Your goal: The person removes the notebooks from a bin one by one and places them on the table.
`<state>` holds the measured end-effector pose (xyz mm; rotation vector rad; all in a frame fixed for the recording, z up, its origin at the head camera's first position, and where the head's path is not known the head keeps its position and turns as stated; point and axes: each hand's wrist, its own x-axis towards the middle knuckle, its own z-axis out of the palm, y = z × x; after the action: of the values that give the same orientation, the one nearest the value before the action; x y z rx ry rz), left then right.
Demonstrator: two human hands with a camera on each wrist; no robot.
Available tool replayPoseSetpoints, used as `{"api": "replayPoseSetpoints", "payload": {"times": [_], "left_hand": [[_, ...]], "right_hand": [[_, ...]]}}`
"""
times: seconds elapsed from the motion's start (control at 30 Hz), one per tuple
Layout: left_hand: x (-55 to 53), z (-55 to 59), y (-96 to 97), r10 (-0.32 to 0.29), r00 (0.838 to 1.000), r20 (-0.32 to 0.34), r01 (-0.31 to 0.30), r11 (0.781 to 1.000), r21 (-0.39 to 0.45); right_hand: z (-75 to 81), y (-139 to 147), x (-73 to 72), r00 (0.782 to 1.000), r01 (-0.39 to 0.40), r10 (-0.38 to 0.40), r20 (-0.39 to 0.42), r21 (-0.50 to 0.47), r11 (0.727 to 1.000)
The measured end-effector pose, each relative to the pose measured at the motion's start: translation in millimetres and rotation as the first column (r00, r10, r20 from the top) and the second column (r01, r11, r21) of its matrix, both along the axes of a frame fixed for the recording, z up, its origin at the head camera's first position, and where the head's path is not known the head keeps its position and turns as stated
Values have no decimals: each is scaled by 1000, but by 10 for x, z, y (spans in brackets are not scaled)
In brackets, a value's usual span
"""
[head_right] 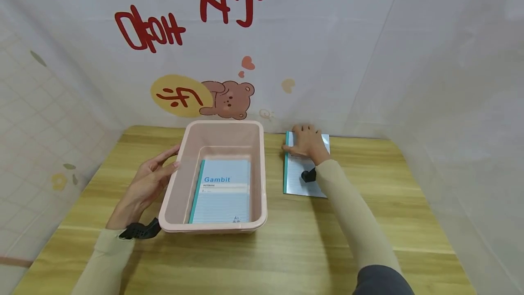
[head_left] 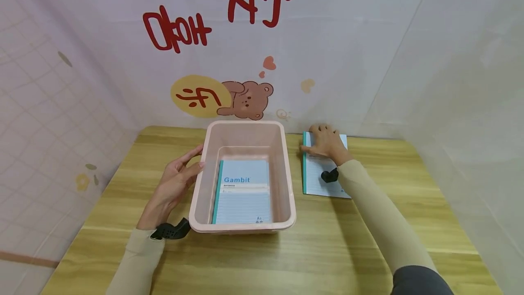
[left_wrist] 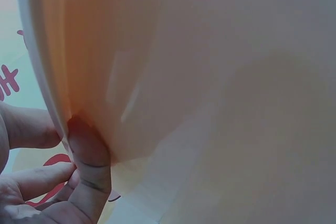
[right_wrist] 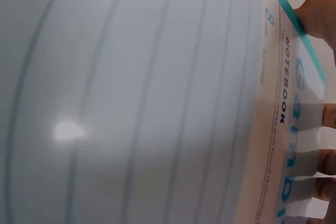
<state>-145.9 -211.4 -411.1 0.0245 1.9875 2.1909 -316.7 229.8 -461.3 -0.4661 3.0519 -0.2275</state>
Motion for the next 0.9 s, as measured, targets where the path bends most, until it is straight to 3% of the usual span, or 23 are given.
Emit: {"api": "replayPoseSetpoints", "payload": {"times": [0.2, 0.37, 0.67, 0.9], "left_hand": [[-8, 20, 4, 5, 1000, -8, -4, 1000, 6], [0, 22, 9, -1, 1000, 5, 1, 1000, 5], [0, -2, 17, -1, 1000, 4, 1, 1000, 4], [-30, -20, 2, 5, 1000, 10, -5, 1000, -2]], "right_hand": [[-125, 23, -71, 1000, -18, 17, -14, -68, 997], [-192, 36, -43, 1000, -19, 19, 0, -85, 996], [-197, 21, 58, 1000, 6, -3, 29, -100, 995], [-91, 15, 142, 999, 6, 1, 54, -133, 991]]}}
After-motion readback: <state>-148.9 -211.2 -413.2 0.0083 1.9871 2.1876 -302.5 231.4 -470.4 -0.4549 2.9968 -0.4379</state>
